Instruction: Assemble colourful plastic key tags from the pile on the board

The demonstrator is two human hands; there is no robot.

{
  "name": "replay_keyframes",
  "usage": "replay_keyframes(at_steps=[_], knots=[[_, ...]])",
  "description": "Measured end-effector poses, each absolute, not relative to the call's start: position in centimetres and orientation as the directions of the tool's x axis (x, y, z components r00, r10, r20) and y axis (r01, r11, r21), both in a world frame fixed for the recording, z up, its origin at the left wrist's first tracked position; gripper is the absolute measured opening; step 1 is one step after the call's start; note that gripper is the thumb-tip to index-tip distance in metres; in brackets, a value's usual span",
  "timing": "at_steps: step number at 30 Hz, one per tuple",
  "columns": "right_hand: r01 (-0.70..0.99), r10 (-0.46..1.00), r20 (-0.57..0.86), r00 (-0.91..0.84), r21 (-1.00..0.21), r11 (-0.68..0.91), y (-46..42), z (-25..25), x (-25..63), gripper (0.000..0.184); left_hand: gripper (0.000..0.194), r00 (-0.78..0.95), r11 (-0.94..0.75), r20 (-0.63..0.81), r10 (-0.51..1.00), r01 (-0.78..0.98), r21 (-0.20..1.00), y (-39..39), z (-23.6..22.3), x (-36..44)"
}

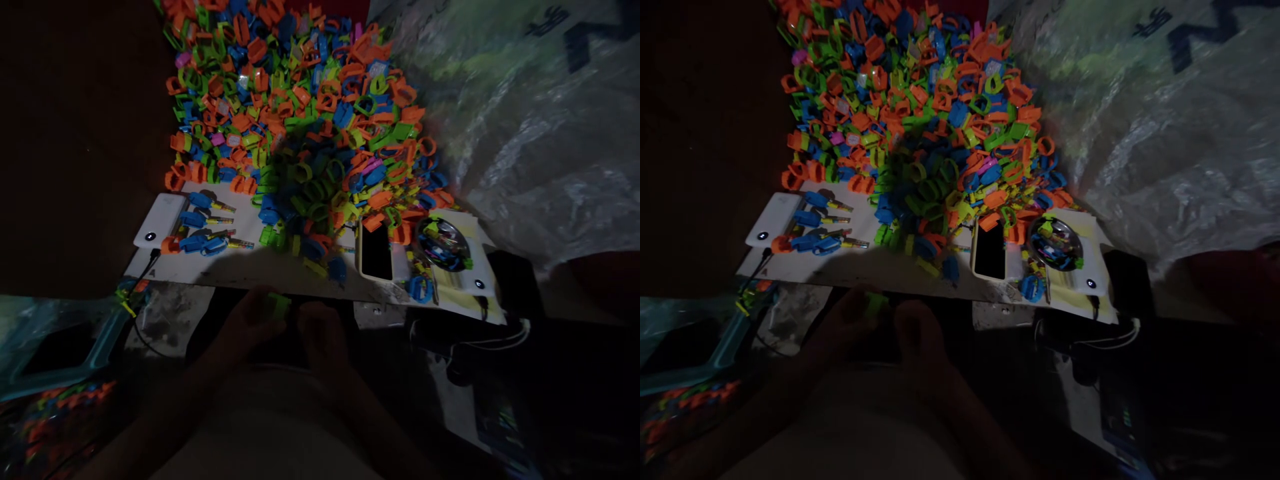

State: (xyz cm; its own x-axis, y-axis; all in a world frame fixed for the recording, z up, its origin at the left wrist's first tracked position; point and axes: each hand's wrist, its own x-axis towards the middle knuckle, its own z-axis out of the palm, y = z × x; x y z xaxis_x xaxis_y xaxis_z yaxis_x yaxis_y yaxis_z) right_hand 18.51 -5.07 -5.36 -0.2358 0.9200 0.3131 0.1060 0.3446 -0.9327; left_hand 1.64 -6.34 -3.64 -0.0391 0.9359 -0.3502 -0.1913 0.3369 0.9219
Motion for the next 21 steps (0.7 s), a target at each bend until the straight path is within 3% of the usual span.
replay_keyframes(at_steps=[9, 21], knots=[[0.102, 0.881, 0.377, -0.287, -0.902, 0.419, -4.5, -4.7, 18.6, 0.021, 0.044, -0.101, 0.257, -0.238, 0.966, 0.275, 0.927, -6.3, -1.9, 1.2], [0.280, 0.861, 0.341, -0.377, -0.844, 0.457, -4.5, -4.9, 19.5, 0.016, 0.038, -0.092, 0.094, -0.058, 0.994, 0.464, 0.881, -6.3, -2.4, 0.7]])
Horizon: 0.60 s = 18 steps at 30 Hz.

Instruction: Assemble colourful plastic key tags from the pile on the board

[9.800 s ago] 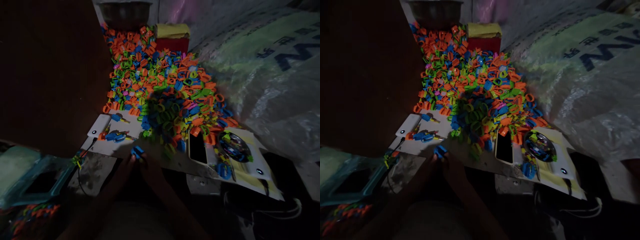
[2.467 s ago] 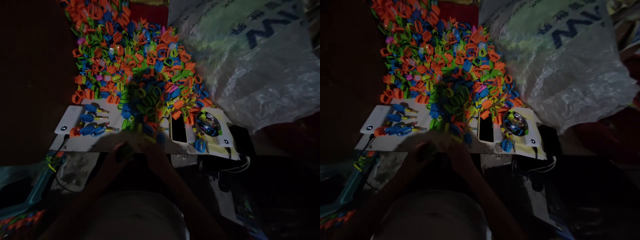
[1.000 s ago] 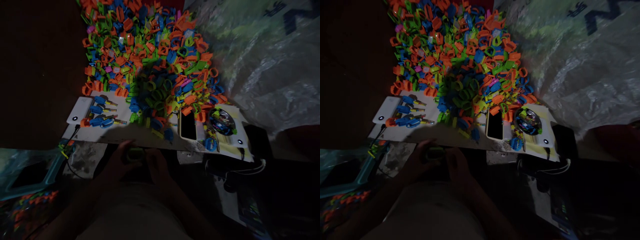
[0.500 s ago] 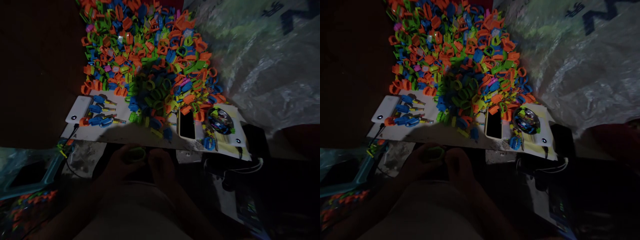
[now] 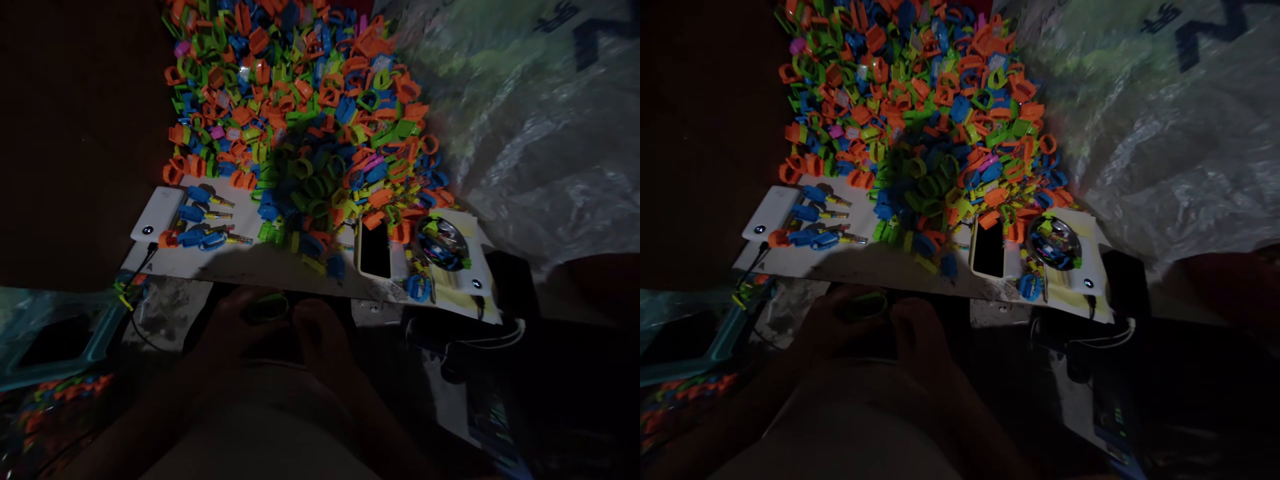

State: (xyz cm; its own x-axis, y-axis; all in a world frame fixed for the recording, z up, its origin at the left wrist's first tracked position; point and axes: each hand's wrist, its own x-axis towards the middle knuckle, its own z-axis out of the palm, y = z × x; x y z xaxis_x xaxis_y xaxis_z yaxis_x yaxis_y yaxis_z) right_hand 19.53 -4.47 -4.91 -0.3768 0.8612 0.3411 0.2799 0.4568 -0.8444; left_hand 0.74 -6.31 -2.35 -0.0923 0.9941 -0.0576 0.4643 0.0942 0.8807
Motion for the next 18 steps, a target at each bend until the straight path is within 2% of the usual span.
replay_keyframes(at_steps=[4, 8, 13, 16, 18], knots=[[0.275, 0.892, 0.362, -0.271, -0.859, 0.432, -4.7, -5.2, 19.6, 0.016, 0.037, -0.055, 0.083, -0.065, 0.996, 0.458, 0.885, -6.3, -2.3, 1.0], [0.302, 0.867, 0.385, -0.317, -0.826, 0.477, -4.7, -5.1, 19.8, 0.022, 0.039, -0.061, 0.128, -0.112, 0.992, 0.438, 0.890, -6.3, -2.4, 1.3], [0.355, 0.859, 0.370, -0.353, -0.797, 0.489, -4.6, -4.6, 20.3, 0.020, 0.039, -0.064, 0.145, -0.130, 0.989, 0.423, 0.895, -6.2, -2.3, 1.6], [0.425, 0.828, 0.368, -0.424, -0.726, 0.541, -4.5, -4.3, 20.6, 0.019, 0.040, -0.068, 0.165, -0.150, 0.986, 0.439, 0.883, -6.1, -2.3, 1.7], [0.530, 0.809, 0.328, -0.488, -0.625, 0.573, -4.4, -4.1, 20.8, 0.014, 0.041, -0.053, 0.210, -0.208, 0.977, 0.439, 0.873, -6.1, -2.4, 1.9]])
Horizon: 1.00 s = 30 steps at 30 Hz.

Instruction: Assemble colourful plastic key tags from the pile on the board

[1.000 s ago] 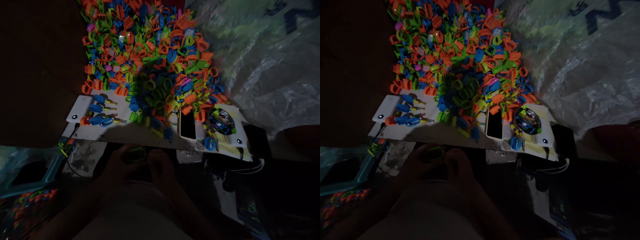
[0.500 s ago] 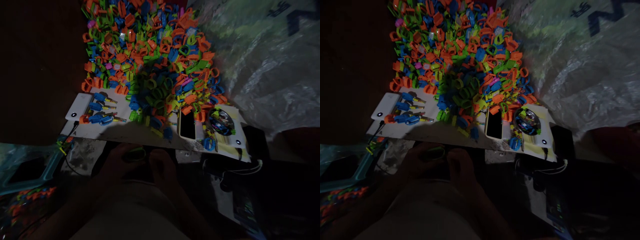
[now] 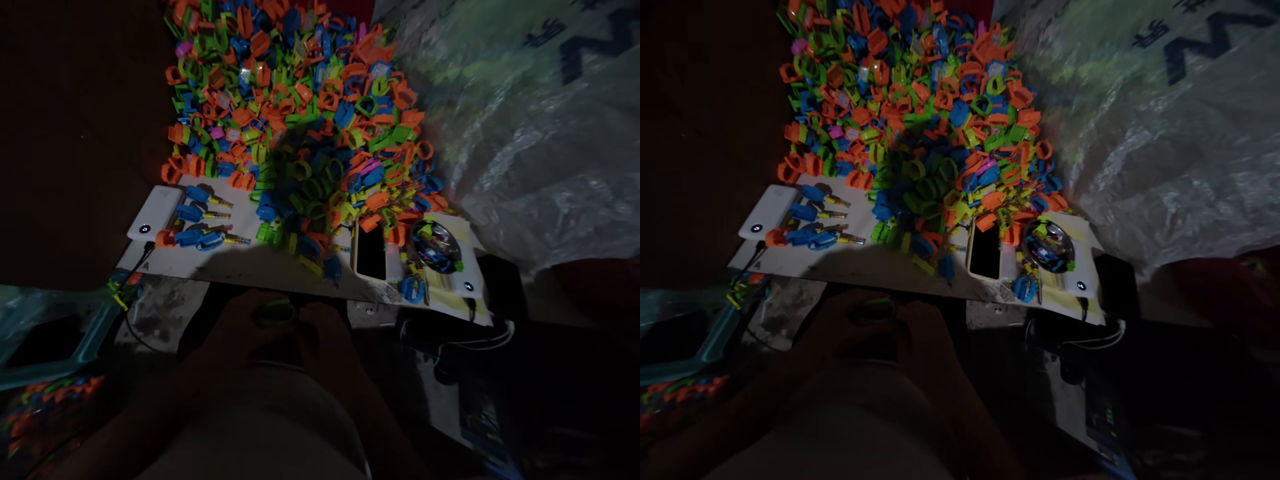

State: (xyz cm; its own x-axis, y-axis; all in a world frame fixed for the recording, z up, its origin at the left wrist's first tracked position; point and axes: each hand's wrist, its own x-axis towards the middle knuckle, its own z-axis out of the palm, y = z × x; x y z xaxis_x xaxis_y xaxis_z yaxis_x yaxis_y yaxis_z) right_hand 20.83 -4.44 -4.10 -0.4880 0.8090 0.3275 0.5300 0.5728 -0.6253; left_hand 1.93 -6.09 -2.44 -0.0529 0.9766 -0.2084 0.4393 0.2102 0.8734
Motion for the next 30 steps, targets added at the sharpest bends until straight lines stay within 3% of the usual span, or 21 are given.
replay_keyframes(at_steps=[3, 6, 11, 16, 18, 20, 23, 25, 28, 30], knots=[[0.661, 0.788, 0.234, -0.569, -0.439, 0.608, -4.3, -4.1, 21.2, 0.005, 0.038, 0.040, 0.289, -0.333, 0.942, 0.406, 0.867, -6.0, -2.7, 2.1], [0.676, 0.752, 0.195, -0.629, -0.340, 0.654, -4.4, -4.6, 21.3, 0.008, 0.033, 0.115, 0.327, -0.405, 0.907, 0.412, 0.850, -5.7, -2.8, 1.9], [0.630, 0.711, 0.234, -0.663, -0.337, 0.699, -4.3, -5.4, 19.9, 0.012, 0.029, 0.125, 0.275, -0.371, 0.920, 0.467, 0.840, -5.3, -3.0, 0.9], [0.610, 0.719, 0.258, -0.645, -0.392, 0.689, -0.3, -4.6, 19.1, 0.008, 0.037, 0.012, 0.236, -0.287, 0.958, 0.536, 0.810, -4.2, -2.7, -1.8], [0.659, 0.784, 0.292, -0.548, -0.427, 0.620, 3.1, -4.2, 20.4, 0.028, 0.042, -0.122, 0.230, -0.197, 0.973, 0.596, 0.770, -3.2, -2.5, -4.1], [0.751, 0.859, 0.292, -0.420, -0.420, 0.509, 6.6, -4.1, 22.5, 0.025, 0.044, -0.277, 0.210, -0.016, 0.961, 0.687, 0.696, -2.0, -2.6, -6.8], [0.927, 0.948, 0.146, -0.283, -0.213, 0.309, 10.3, -4.6, 25.2, 0.022, 0.043, -0.409, 0.246, 0.227, 0.884, 0.819, 0.518, -0.3, -3.2, -10.2], [0.943, 0.950, 0.061, -0.305, -0.118, 0.311, 11.3, -5.3, 25.8, 0.021, 0.051, -0.449, 0.319, 0.274, 0.850, 0.855, 0.410, 0.6, -3.7, -11.2], [0.919, 0.923, 0.054, -0.382, -0.083, 0.385, 11.4, -6.1, 25.3, 0.024, 0.065, -0.423, 0.316, 0.341, 0.840, 0.891, 0.326, 1.6, -4.2, -10.1], [0.912, 0.915, 0.103, -0.389, -0.096, 0.399, 11.3, -6.3, 24.8, 0.023, 0.055, -0.339, 0.230, 0.378, 0.861, 0.924, 0.305, 2.3, -4.5, -8.1]])
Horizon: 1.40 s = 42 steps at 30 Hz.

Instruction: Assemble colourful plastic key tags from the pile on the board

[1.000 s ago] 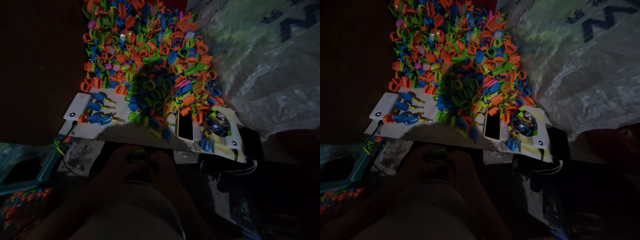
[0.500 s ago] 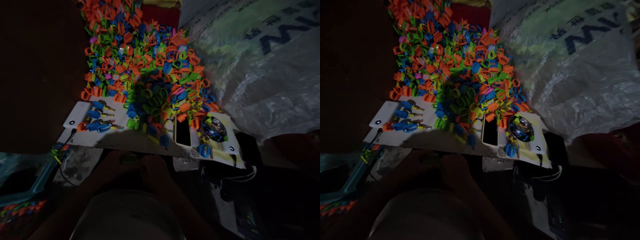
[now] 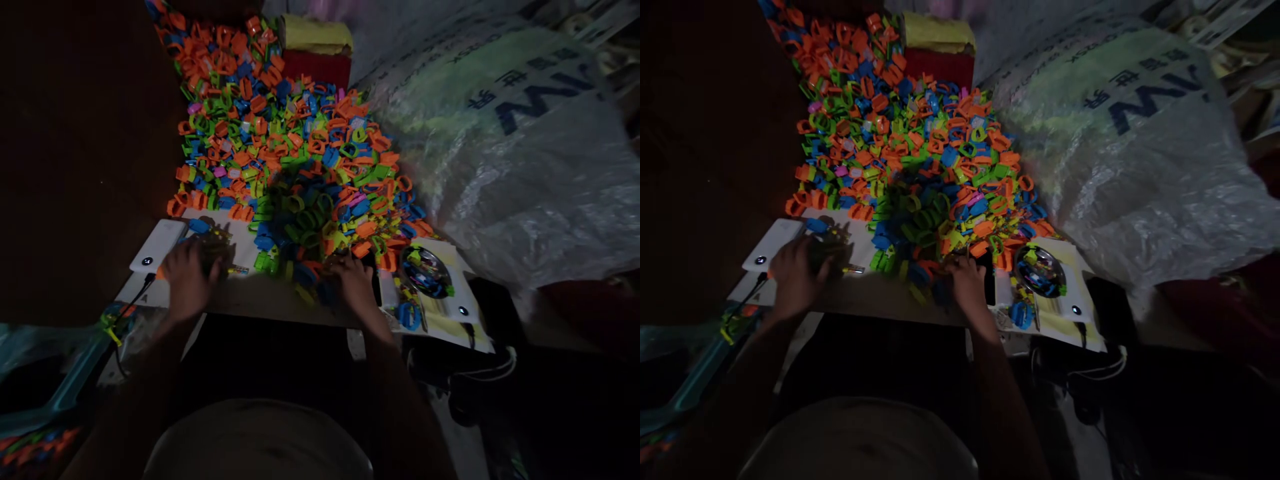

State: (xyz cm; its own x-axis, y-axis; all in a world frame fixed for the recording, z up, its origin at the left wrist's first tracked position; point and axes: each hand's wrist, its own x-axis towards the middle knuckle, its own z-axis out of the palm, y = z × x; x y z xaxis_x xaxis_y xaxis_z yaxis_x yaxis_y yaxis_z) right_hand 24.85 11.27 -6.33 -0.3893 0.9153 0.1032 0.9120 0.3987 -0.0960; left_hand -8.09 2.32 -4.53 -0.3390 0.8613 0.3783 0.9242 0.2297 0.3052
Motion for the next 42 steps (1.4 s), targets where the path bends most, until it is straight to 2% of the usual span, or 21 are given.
replay_keyframes(at_steps=[3, 5, 8, 11, 14, 16, 18, 20, 22, 26, 28, 31, 34, 37, 39, 42], knots=[[0.924, 0.932, 0.204, -0.299, -0.181, 0.336, 11.2, -6.2, 24.9, 0.021, 0.036, -0.191, 0.090, 0.330, 0.925, 0.950, 0.299, 4.0, -5.6, -4.5], [0.895, 0.945, 0.249, -0.212, -0.339, 0.291, 10.8, -6.0, 25.3, 0.021, 0.035, -0.149, 0.051, 0.303, 0.941, 0.950, 0.309, 5.2, -6.6, -2.7], [0.730, 0.960, 0.246, -0.131, -0.632, 0.261, 9.0, -5.6, 25.6, 0.024, 0.033, -0.143, 0.040, 0.285, 0.948, 0.940, 0.339, 6.3, -7.4, -1.7], [0.587, 0.970, 0.192, -0.151, -0.772, 0.244, 5.9, -5.2, 24.6, 0.029, 0.023, -0.139, 0.012, 0.238, 0.961, 0.883, 0.469, 5.5, -6.8, -2.3], [0.482, 0.932, 0.202, -0.301, -0.811, 0.331, 3.3, -4.7, 22.4, 0.041, 0.017, -0.053, -0.024, 0.083, 0.995, 0.687, 0.726, 2.9, -5.3, -2.5], [0.426, 0.875, 0.273, -0.399, -0.790, 0.441, 2.4, -4.5, 20.8, 0.047, 0.025, -0.044, 0.020, 0.001, 0.999, 0.494, 0.869, 1.1, -4.5, -2.0], [0.395, 0.810, 0.317, -0.494, -0.747, 0.534, 2.1, -4.4, 19.5, 0.046, 0.038, -0.073, 0.030, -0.013, 0.997, 0.246, 0.969, -0.3, -4.1, -1.1], [0.367, 0.774, 0.342, -0.533, -0.730, 0.576, 2.1, -4.4, 18.7, 0.041, 0.049, -0.133, 0.002, -0.003, 0.991, -0.005, 1.000, -1.1, -4.0, 0.0], [0.348, 0.771, 0.351, -0.532, -0.739, 0.577, 1.9, -4.4, 18.5, 0.037, 0.055, -0.215, 0.003, -0.043, 0.976, -0.183, 0.983, -1.5, -4.0, 0.8], [0.317, 0.768, 0.292, -0.570, -0.784, 0.534, 0.8, -4.0, 18.6, 0.028, 0.045, -0.250, 0.115, -0.227, 0.941, -0.393, 0.912, -1.8, -3.7, 1.6], [0.306, 0.818, 0.242, -0.521, -0.842, 0.444, 0.2, -3.5, 18.6, 0.022, 0.041, -0.229, 0.169, -0.268, 0.936, -0.377, 0.911, -2.1, -3.4, 1.8], [0.314, 0.893, 0.208, -0.399, -0.884, 0.346, -0.4, -2.7, 18.5, 0.015, 0.040, -0.215, 0.189, -0.224, 0.951, -0.171, 0.967, -2.7, -3.0, 1.9], [0.348, 0.899, 0.243, -0.365, -0.860, 0.374, -0.4, -2.2, 18.5, 0.014, 0.037, -0.176, 0.125, -0.102, 0.979, 0.121, 0.985, -3.0, -2.9, 1.7], [0.360, 0.877, 0.300, -0.375, -0.825, 0.436, -0.1, -2.4, 18.5, 0.013, 0.031, -0.142, -0.028, 0.085, 0.986, 0.361, 0.932, -3.3, -3.0, 1.4], [0.354, 0.867, 0.333, -0.371, -0.812, 0.463, -0.1, -2.6, 18.4, 0.013, 0.030, -0.100, -0.117, 0.182, 0.978, 0.457, 0.882, -3.4, -3.0, 1.1], [0.336, 0.858, 0.366, -0.362, -0.807, 0.486, -0.1, -2.8, 18.5, 0.014, 0.031, -0.024, -0.196, 0.246, 0.969, 0.533, 0.823, -3.4, -2.8, 0.6]])
